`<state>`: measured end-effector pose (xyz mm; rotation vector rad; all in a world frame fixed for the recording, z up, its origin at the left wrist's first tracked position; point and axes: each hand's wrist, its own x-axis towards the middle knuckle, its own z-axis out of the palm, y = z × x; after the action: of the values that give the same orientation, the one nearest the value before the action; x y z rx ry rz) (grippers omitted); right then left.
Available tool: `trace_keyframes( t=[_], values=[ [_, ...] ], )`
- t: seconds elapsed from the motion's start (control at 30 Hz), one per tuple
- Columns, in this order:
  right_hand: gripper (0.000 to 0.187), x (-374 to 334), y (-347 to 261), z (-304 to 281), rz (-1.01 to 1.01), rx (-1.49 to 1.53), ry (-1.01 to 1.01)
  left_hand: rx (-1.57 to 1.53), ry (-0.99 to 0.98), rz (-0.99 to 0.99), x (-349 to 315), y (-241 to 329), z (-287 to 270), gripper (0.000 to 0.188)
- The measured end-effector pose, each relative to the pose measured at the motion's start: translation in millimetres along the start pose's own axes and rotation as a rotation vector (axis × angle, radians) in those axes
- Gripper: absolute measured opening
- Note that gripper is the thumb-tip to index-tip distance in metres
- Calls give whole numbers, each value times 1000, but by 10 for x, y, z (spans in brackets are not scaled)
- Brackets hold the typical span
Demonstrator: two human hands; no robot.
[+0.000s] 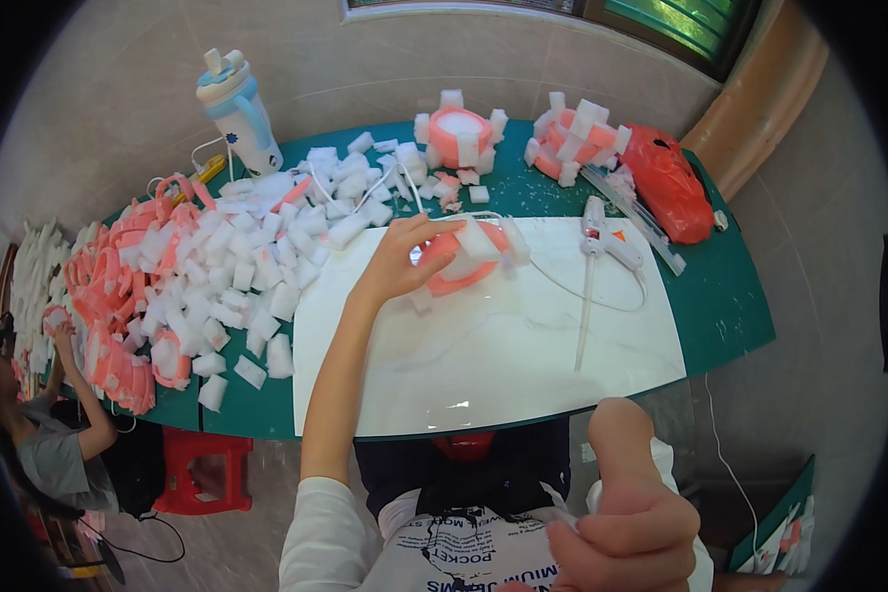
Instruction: Use a hot glue gun to assemble pink and white foam components into a finished product.
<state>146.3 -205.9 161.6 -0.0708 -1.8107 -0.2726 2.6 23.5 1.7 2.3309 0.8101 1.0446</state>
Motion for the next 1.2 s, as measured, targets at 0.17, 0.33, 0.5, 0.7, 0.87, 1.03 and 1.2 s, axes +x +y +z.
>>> trace_keyframes(
  t=[0.17,0.33,0.5,0.7,0.87,1.03,1.2],
  values=[
    [27,42,100,51,-144,-52,-69,25,11,-14,-51,3,-41,37],
    [19,-25,48,19,-8,-12,67,11,-1,12,-15,14,14,37],
    [20,29,171,-21,-193,83,-54,29,47,102,-16,21,-29,38],
    [19,-35,79,103,79,16,39,35,61,116,-2,2,8,38],
    [18,-42,164,16,-52,64,39,25,49,125,-22,20,-22,38],
    [21,32,133,26,61,-89,-318,-13,-8,-6,9,26,-28,38],
    [16,-209,266,100,273,24,-426,-5,15,15,1,-24,22,38]
  ],
)
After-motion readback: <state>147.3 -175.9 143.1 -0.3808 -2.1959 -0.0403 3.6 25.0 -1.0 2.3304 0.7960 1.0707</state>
